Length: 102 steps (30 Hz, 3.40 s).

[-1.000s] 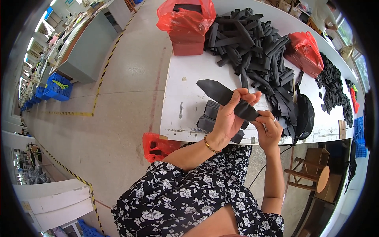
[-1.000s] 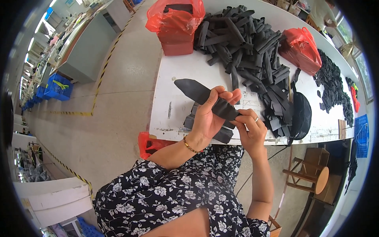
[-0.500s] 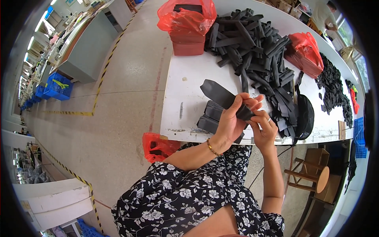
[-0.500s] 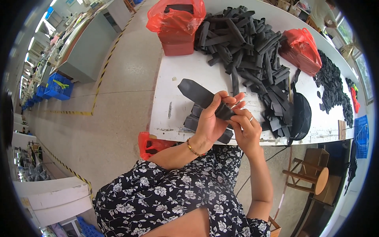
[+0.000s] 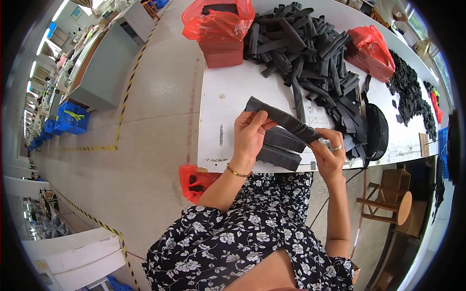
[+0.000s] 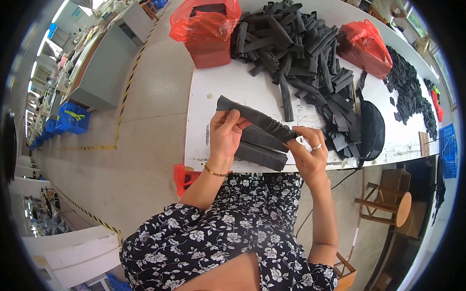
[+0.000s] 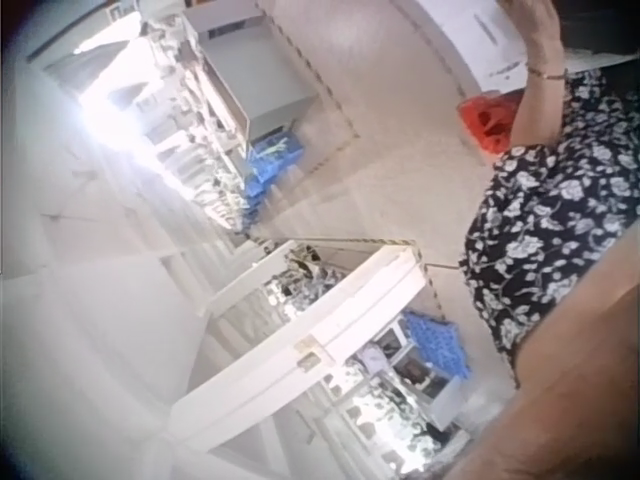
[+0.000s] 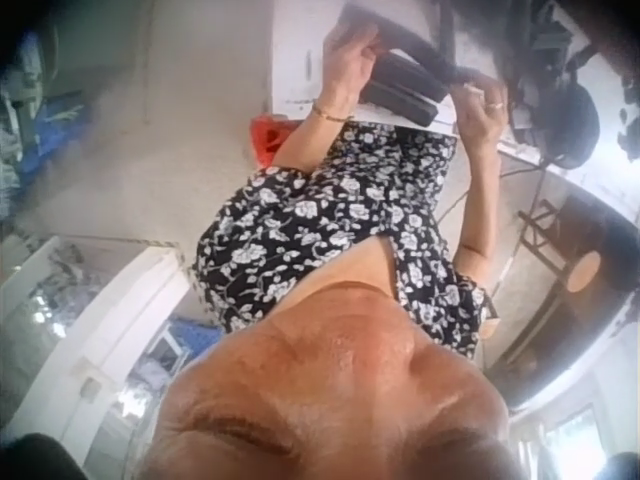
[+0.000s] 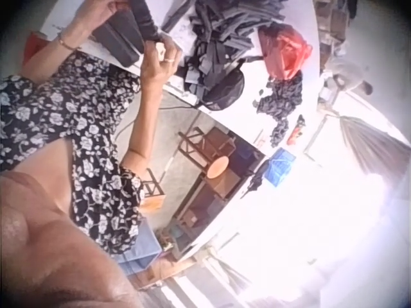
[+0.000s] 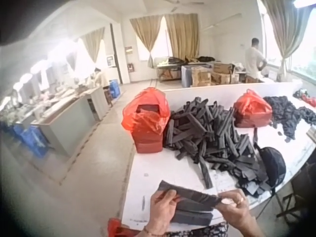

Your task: Assembling small black rubber or foam components by applying adhesive and fitting them together.

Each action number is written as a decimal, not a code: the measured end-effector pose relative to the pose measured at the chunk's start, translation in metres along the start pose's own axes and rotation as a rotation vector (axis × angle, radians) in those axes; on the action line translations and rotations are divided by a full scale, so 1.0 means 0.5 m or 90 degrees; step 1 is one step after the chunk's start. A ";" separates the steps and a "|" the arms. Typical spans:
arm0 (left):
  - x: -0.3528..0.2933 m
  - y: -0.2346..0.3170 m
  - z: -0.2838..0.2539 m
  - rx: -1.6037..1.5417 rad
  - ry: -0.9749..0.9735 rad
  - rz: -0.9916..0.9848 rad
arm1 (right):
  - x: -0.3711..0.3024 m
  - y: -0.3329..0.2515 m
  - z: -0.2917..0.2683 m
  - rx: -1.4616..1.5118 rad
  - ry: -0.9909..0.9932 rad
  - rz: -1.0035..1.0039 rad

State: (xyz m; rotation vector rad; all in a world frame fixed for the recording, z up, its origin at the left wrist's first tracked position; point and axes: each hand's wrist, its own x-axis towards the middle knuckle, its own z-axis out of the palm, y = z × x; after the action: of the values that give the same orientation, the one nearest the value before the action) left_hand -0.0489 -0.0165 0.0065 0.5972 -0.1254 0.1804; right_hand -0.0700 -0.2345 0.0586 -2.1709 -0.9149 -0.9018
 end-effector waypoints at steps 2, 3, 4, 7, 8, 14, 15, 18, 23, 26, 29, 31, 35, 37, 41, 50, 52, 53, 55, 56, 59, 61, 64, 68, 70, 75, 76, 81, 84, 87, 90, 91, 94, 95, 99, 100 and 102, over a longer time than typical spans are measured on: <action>-0.002 0.008 0.017 0.001 0.000 -0.006 | -0.004 0.000 -0.002 0.003 0.006 0.010; -0.002 0.009 0.022 -0.003 0.001 -0.010 | -0.007 0.001 -0.004 0.004 0.009 0.016; -0.003 0.008 0.021 -0.002 -0.001 -0.015 | -0.013 0.005 -0.006 0.016 -0.002 0.024; -0.003 -0.002 0.016 -0.021 -0.014 0.002 | -0.015 -0.014 -0.016 0.097 -0.020 0.197; -0.001 -0.002 0.016 0.007 0.012 0.032 | -0.008 -0.023 -0.015 0.193 0.003 0.271; 0.022 -0.019 -0.001 0.032 0.239 0.002 | 0.000 -0.022 0.081 0.314 0.272 0.404; 0.020 -0.027 0.003 0.031 0.237 -0.001 | -0.003 -0.019 0.069 0.266 0.277 0.367; 0.007 -0.040 0.023 0.020 0.198 -0.001 | -0.039 0.028 0.058 0.528 0.428 0.645; 0.005 -0.046 -0.002 0.081 0.170 0.021 | -0.024 0.024 0.063 0.462 0.099 0.652; 0.009 -0.047 -0.002 0.042 0.163 -0.034 | -0.044 0.026 0.067 0.446 0.166 0.666; 0.008 -0.060 -0.005 0.008 0.233 -0.107 | -0.056 0.022 0.071 0.508 0.206 0.690; 0.014 -0.063 -0.004 0.086 0.286 -0.018 | -0.042 0.013 0.068 0.632 0.201 0.738; 0.005 -0.061 -0.003 0.096 0.267 -0.048 | -0.044 0.006 0.077 0.479 0.071 0.735; 0.003 -0.061 -0.007 0.070 0.266 -0.075 | -0.050 0.004 0.072 0.490 0.104 0.741; 0.002 -0.056 -0.020 0.044 0.253 -0.130 | -0.060 0.014 0.067 0.556 0.107 0.759; -0.010 0.062 -0.035 0.535 0.096 -0.085 | -0.062 0.008 0.051 0.436 -0.017 0.743; -0.028 0.048 -0.101 0.602 0.105 -0.061 | -0.103 0.016 0.071 0.294 -0.094 0.751; -0.035 0.041 -0.135 0.667 0.105 -0.044 | -0.126 0.025 0.087 0.232 -0.139 0.729; -0.035 0.021 -0.163 0.673 0.125 -0.080 | -0.144 0.028 0.102 0.200 -0.133 0.723; -0.032 0.015 -0.169 0.698 0.119 -0.109 | -0.151 0.032 0.111 0.200 -0.135 0.725; -0.024 0.003 -0.179 0.737 0.110 -0.156 | -0.153 0.038 0.128 0.109 -0.138 0.722; -0.017 -0.001 -0.180 0.844 0.080 -0.116 | -0.150 0.040 0.126 -0.014 -0.181 0.713; 0.018 0.007 -0.168 0.911 0.098 0.032 | -0.165 0.082 0.107 -0.006 -0.108 0.715; 0.149 -0.019 -0.121 0.820 -0.016 0.023 | -0.175 0.190 0.018 -0.140 -0.008 0.654; 0.234 -0.079 -0.097 0.774 -0.046 -0.215 | -0.196 0.258 -0.025 -0.229 0.002 0.614; 0.335 -0.248 -0.071 1.122 -0.157 -0.383 | -0.177 0.377 -0.066 -0.312 -0.005 0.533; 0.336 -0.276 -0.056 1.144 -0.189 -0.399 | -0.178 0.404 -0.072 -0.323 -0.024 0.543; 0.353 -0.302 -0.100 0.916 -0.089 -0.424 | -0.129 0.503 -0.004 -0.295 -0.079 0.388; 0.335 -0.282 -0.107 0.791 0.037 -0.366 | -0.130 0.570 0.041 -0.428 -0.226 0.367; 0.295 -0.279 -0.029 0.960 0.008 -0.417 | -0.167 0.630 0.053 -0.626 -0.380 0.249; 0.303 -0.299 -0.065 1.133 -0.164 -0.421 | -0.169 0.622 0.066 -0.660 -0.486 0.070; 0.307 -0.308 -0.096 1.207 -0.213 -0.319 | -0.157 0.607 0.071 -0.651 -0.478 0.055; 0.333 -0.284 -0.143 1.136 -0.196 -0.227 | -0.116 0.561 0.034 -0.632 -0.489 0.015; 0.326 -0.270 -0.112 0.988 -0.157 -0.243 | -0.124 0.548 0.003 -0.627 -0.490 0.067; 0.251 -0.166 -0.005 0.434 -0.034 -0.416 | -0.081 0.405 -0.094 -0.528 -0.272 0.150; 0.228 -0.159 0.000 0.434 -0.033 -0.417 | -0.053 0.350 -0.091 -0.469 -0.202 0.121; 0.173 -0.169 0.017 0.268 -0.041 -0.319 | -0.005 0.241 -0.063 -0.343 -0.108 0.063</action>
State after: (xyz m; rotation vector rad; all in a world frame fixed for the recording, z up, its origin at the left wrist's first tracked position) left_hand 0.0524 -0.0784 -0.0183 1.0339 0.0048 -0.3068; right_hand 0.0109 -0.3280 0.0432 -2.7588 -0.6833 -1.0121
